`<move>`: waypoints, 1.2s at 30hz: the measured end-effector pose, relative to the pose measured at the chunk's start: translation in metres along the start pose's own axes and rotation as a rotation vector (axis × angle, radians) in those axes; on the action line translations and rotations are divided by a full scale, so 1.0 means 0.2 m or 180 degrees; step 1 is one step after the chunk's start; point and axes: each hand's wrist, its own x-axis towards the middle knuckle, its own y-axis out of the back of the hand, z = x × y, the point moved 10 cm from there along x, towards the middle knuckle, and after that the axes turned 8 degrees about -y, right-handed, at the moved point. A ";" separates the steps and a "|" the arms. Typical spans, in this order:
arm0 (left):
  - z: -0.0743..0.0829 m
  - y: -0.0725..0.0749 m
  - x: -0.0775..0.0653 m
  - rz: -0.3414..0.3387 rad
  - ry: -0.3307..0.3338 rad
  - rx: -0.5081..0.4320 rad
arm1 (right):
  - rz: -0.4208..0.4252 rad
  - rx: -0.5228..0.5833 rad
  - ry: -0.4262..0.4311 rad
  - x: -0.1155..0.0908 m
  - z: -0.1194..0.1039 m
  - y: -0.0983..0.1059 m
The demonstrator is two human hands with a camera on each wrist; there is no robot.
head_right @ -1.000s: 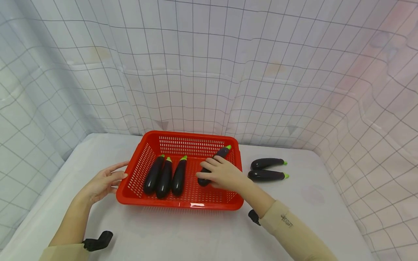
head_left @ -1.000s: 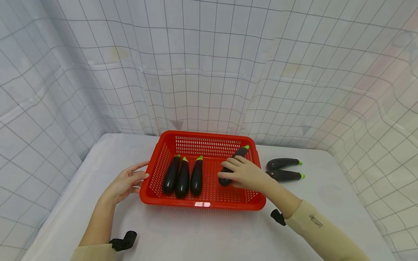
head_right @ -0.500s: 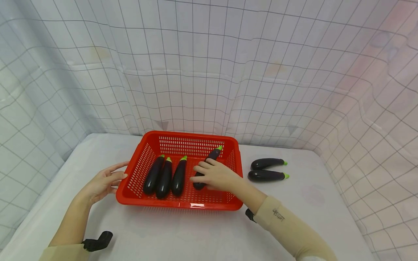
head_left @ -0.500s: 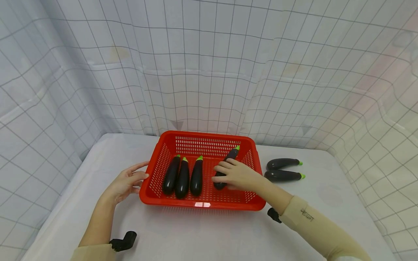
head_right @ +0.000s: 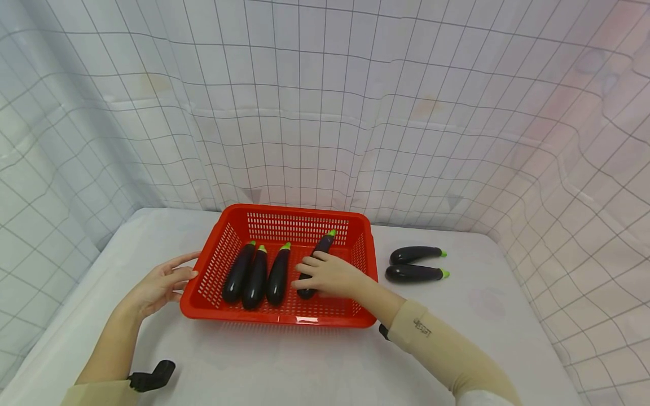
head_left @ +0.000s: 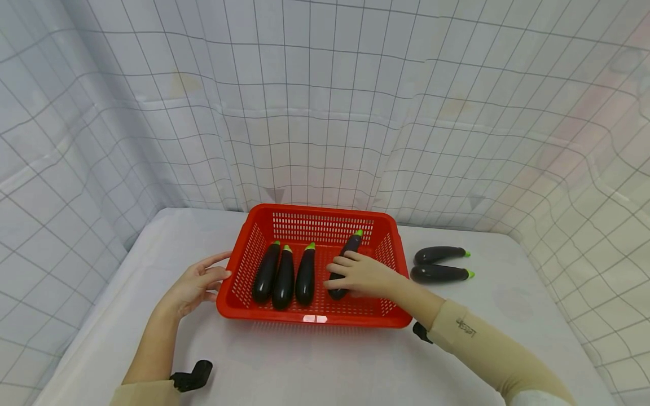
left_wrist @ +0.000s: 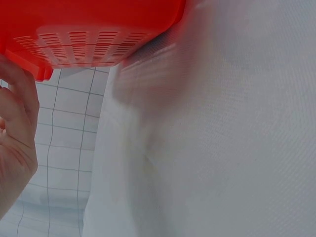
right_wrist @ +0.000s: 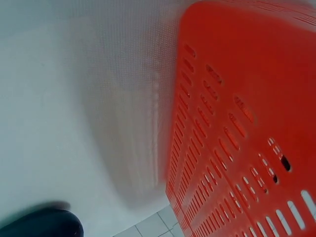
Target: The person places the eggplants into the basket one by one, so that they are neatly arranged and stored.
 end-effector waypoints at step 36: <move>0.00 0.00 0.00 -0.0006 -0.0007 -0.0022 | -0.0572 -0.0005 0.0133 0.08 -0.07 -0.22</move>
